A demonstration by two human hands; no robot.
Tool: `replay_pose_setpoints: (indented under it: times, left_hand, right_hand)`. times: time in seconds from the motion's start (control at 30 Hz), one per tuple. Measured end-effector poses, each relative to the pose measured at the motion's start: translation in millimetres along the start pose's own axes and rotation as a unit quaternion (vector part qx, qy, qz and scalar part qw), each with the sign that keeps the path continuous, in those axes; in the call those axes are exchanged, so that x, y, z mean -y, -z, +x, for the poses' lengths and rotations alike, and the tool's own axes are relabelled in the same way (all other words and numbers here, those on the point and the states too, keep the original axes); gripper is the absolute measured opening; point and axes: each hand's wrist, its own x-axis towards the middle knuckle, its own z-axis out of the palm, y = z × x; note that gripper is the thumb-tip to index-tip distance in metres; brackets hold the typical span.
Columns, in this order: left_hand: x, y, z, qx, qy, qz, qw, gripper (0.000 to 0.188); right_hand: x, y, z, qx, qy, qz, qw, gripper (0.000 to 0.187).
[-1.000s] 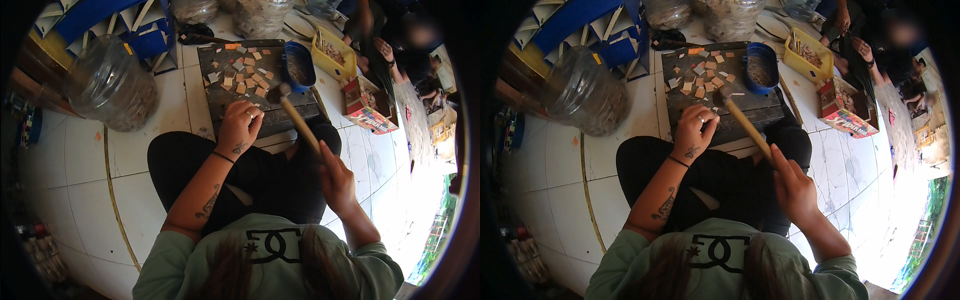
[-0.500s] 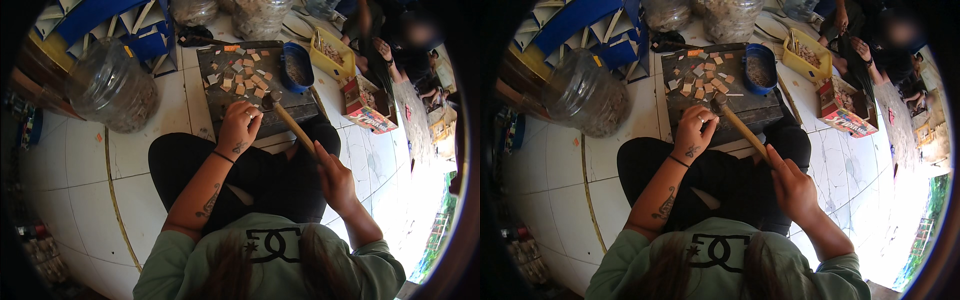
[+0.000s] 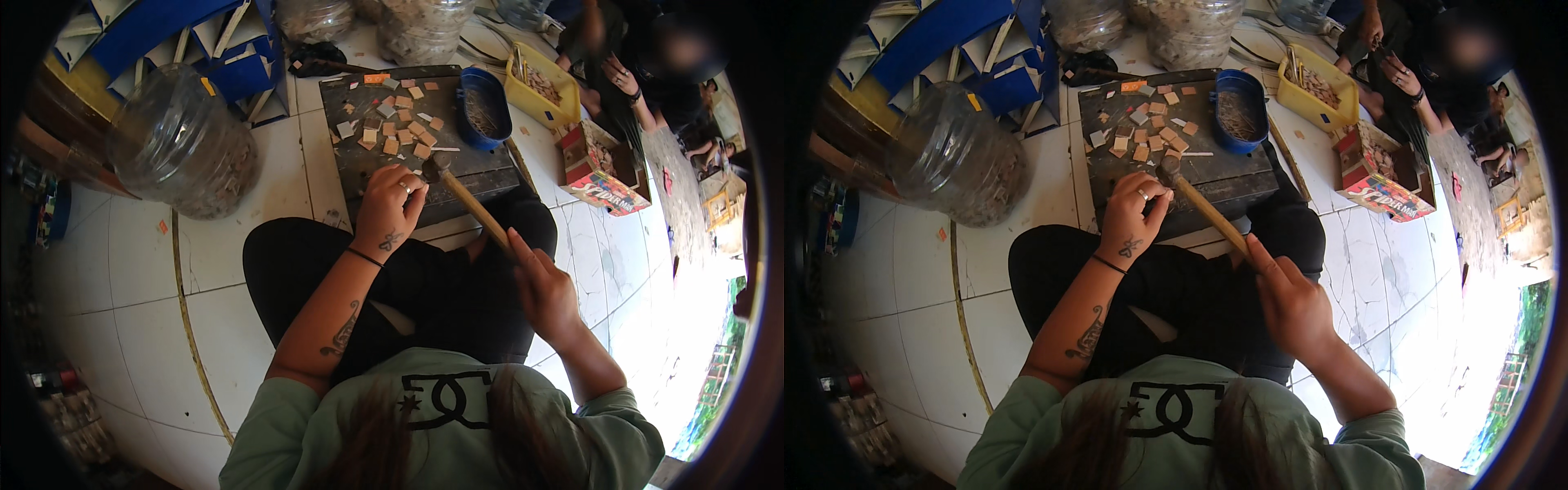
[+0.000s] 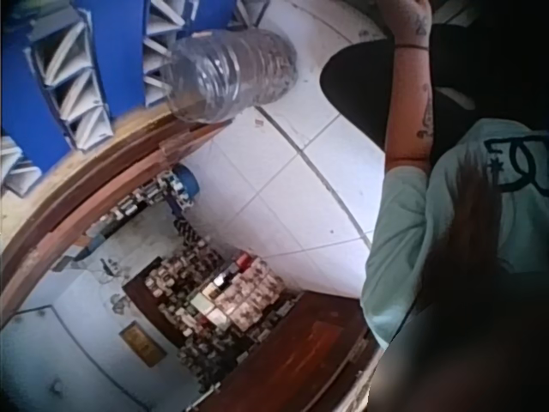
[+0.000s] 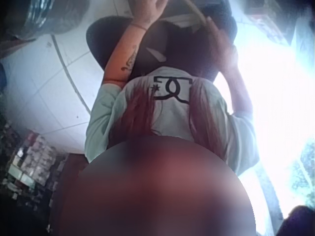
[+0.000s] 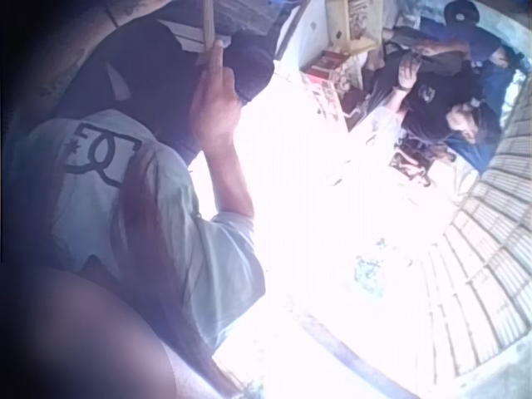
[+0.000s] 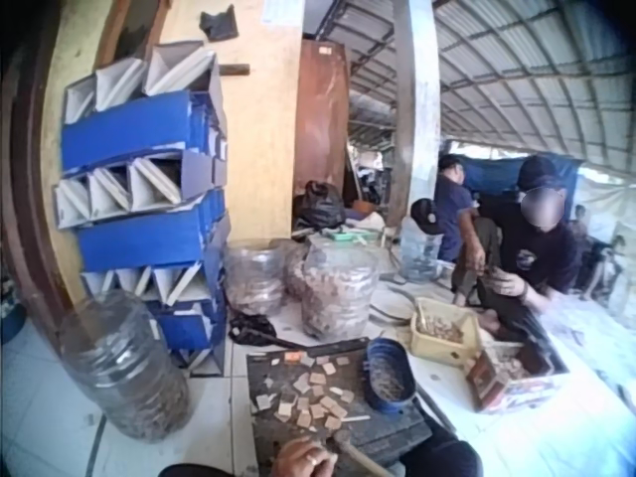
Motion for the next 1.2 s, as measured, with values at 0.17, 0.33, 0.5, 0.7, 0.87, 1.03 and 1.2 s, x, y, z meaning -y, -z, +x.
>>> replay_pose_setpoints:
  times: [0.17,0.33,0.5,0.7,0.87,1.03,1.2]
  left_hand:
    - [-0.3,0.0,0.7,-0.005,-0.01,0.008,1.0,0.011]
    - [-1.5,0.7,0.8,0.005,0.003,0.008,1.0,0.009]
    - [-2.3,-1.4,-1.0,0.0,0.029,0.02,0.999,0.006]
    - [-2.0,2.4,-2.1,0.007,0.039,0.028,0.999,0.008]
    - [-17.0,8.1,-1.8,0.022,0.095,-0.022,0.995,0.007]
    - [-41.0,6.4,0.8,0.039,0.161,-0.17,0.971,0.008]
    - [-48.5,6.8,7.3,0.071,0.17,-0.199,0.963,0.009]
  right_hand:
    - [-1.4,0.1,0.4,-0.085,0.054,0.046,0.994,0.062]
    - [-4.5,-2.9,7.8,-0.031,-0.006,0.057,0.998,0.063]
    - [-14.9,-26.2,28.7,-0.054,-0.102,-0.004,0.993,0.071]
    - [-34.3,-81.0,72.2,-0.033,-0.126,-0.075,0.989,0.071]
    - [-29.8,-83.9,93.4,0.012,-0.145,-0.118,0.982,0.067]
    - [-22.4,-59.4,84.6,-0.099,0.004,0.063,0.993,0.049]
    - [-29.8,-48.7,84.5,0.076,-0.081,0.38,0.918,0.021]
